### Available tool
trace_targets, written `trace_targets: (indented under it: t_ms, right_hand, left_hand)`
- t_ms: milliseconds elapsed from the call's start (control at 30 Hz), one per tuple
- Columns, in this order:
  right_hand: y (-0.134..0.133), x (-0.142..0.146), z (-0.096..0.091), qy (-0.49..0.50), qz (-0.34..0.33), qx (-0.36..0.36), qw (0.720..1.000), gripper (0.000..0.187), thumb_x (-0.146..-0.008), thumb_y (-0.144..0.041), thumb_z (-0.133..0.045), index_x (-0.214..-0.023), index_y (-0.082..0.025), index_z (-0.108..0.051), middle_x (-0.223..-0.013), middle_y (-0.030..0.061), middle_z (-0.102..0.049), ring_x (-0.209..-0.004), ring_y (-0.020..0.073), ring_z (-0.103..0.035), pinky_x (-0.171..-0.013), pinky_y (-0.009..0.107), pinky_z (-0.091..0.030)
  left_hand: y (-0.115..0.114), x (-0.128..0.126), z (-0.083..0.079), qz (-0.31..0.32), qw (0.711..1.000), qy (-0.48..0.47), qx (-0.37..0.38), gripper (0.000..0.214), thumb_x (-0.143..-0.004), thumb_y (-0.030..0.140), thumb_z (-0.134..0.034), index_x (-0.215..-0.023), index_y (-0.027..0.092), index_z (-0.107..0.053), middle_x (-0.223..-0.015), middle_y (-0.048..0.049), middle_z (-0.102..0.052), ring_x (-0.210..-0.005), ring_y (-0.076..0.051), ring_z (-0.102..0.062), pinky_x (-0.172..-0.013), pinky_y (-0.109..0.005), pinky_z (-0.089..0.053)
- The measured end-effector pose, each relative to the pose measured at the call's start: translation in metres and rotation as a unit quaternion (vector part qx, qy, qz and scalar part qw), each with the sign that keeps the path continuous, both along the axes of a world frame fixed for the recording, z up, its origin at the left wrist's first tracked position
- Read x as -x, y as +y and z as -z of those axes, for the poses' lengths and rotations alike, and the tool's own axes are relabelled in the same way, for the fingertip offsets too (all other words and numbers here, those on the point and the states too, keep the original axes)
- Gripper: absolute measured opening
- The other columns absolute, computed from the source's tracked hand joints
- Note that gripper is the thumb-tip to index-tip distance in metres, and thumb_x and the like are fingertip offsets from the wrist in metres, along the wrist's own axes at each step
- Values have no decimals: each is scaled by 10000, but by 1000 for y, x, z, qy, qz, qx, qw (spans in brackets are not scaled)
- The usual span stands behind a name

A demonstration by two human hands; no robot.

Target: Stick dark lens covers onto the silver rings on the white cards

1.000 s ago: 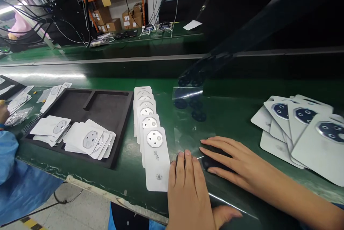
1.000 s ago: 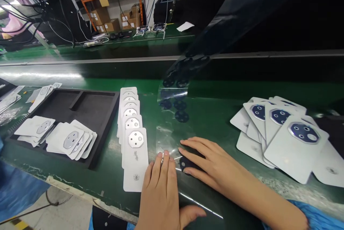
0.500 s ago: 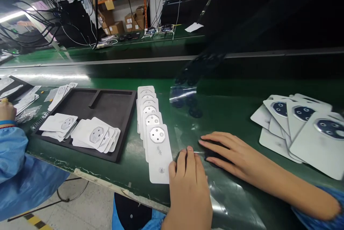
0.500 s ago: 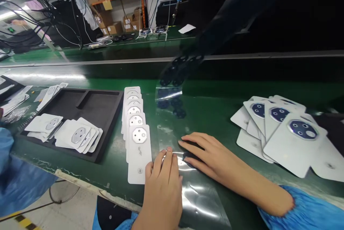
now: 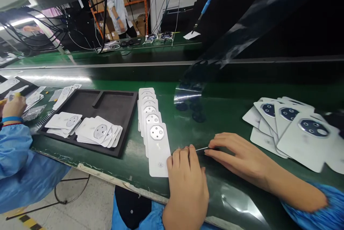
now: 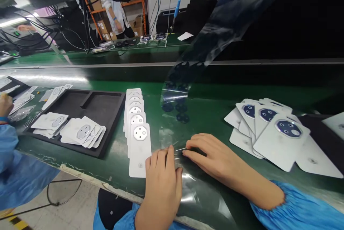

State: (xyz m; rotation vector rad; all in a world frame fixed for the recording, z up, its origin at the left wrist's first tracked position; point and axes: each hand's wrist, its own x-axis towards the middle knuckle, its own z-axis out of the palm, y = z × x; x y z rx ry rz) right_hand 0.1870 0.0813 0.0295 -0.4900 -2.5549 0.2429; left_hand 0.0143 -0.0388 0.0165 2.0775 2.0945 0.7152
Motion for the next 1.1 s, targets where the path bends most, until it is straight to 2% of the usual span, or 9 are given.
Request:
trace_targets:
  t_ms: [100, 233, 300, 400, 467, 567, 800, 967, 1100]
  right_hand:
    - [-4, -2, -21, 46, -14, 30, 998, 259, -1094, -138, -480, -1150, -270, -695, -1074, 80, -613, -961, 278, -634, -814, 428, -560]
    - [-4, 4, -55, 184, 111, 179, 960, 187, -1060, -460, -668, -971, -326, -762, -1019, 74, -648, -916, 283, -656, -690, 359, -577]
    - [-2, 20, -64, 236, 156, 331, 900, 262, -942, -580, -800, -951, -319, -791, -987, 72, -692, -883, 290, -672, -669, 335, -589]
    - [4, 60, -60, 248, 129, 565, 776, 398, -802, -586, -922, -976, -247, -807, -942, 87, -715, -828, 282, -686, -729, 351, -622]
    - [8, 90, -48, 246, 106, 643, 718, 423, -785, -532, -950, -1000, -204, -791, -929, 83, -714, -800, 232, -676, -748, 306, -611]
    - [14, 125, -29, 242, 96, 690, 675, 463, -771, -483, -967, -1011, -156, -743, -881, 69, -707, -798, 189, -671, -739, 240, -584]
    - [18, 142, -8, 240, 131, 690, 670, 790, -786, -462, -944, -1365, -167, -495, -877, 42, -699, -791, 214, -683, -776, 315, -593]
    - [13, 139, 3, 229, 165, 648, 708, 695, -802, -482, -920, -1297, -178, -539, -845, 35, -690, -738, 233, -685, -763, 359, -604]
    - [13, 139, 3, 224, 183, 640, 712, 651, -807, -459, -931, -1270, -180, -568, -845, 44, -702, -747, 218, -694, -747, 307, -614]
  left_hand:
    - [2, 0, -2, -8, 1000, -13, 18, 492, -1001, 221, -566, -1471, 138, -445, -1373, -97, -564, -1231, -284, -513, -988, -477, -498]
    - [6, 0, -1, -9, 999, 28, 12, 502, -1011, 239, -554, -1484, 119, -435, -1447, -107, -537, -1291, -296, -499, -981, -479, -524]
    - [3, 0, -4, 1, 999, 43, -3, 486, -1031, 276, -515, -1482, 111, -446, -1482, -117, -517, -1329, -300, -487, -982, -473, -534]
    - [-8, 5, -11, -4, 999, 40, -27, 480, -1055, 357, -433, -1472, 123, -475, -1530, -113, -471, -1419, -305, -415, -1028, -501, -522]
    - [-17, 12, -15, -45, 997, 47, -41, 508, -1040, 417, -435, -1442, 116, -512, -1554, -141, -433, -1466, -339, -349, -1073, -587, -479]
    - [-24, 27, -15, -115, 990, 74, -24, 598, -949, 477, -589, -1396, 80, -560, -1569, -234, -367, -1482, -438, -285, -1103, -719, -388]
    - [-21, 41, -10, -83, 983, 125, 103, 875, -746, 505, -856, -1414, 32, -548, -1530, -337, -351, -1396, -534, -382, -1029, -672, -509]
    - [-19, 35, -6, -92, 984, 115, 102, 860, -736, 505, -852, -1378, 10, -565, -1511, -355, -362, -1363, -571, -399, -1007, -727, -498]
    - [-17, 34, -6, -93, 985, 111, 97, 868, -729, 545, -851, -1365, 25, -571, -1489, -352, -397, -1328, -572, -443, -972, -725, -526]
